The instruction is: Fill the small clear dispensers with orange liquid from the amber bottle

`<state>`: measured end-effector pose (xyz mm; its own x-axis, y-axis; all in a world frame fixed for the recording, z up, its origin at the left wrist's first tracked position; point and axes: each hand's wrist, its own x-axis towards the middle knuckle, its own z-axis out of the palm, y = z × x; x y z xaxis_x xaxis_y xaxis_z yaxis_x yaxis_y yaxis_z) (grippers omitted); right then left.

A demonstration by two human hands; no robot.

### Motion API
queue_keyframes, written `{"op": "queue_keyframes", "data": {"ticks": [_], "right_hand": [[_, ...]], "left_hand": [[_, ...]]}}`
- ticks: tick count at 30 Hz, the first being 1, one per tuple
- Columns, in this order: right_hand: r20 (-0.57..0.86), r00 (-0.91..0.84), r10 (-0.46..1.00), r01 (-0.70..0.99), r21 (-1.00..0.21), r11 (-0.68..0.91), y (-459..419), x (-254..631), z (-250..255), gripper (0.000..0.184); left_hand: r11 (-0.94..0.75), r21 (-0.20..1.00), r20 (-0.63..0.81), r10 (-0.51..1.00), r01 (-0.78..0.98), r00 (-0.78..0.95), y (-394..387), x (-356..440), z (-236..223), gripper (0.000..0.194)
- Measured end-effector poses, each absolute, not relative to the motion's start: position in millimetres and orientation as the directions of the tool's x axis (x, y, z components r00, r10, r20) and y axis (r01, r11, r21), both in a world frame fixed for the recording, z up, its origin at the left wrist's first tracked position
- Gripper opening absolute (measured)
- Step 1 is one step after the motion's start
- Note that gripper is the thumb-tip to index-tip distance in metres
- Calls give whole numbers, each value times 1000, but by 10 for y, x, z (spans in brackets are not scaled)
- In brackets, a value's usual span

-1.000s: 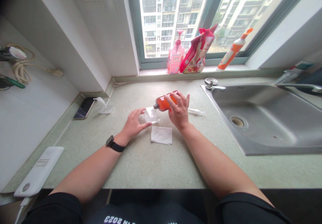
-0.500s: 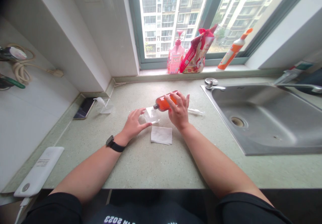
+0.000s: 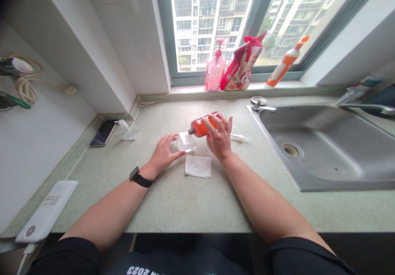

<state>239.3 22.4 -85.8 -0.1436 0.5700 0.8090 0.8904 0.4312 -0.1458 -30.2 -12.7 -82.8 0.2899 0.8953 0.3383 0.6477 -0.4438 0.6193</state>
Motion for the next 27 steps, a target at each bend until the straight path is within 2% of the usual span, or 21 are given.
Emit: {"op": "queue_keyframes", "data": {"ticks": [27], "right_hand": [[816,-143,560,889,-142,434,219,2385,-852,89]], "left_hand": [[-459,619,349,888,637,300,-117,-311,-856,72]]}}
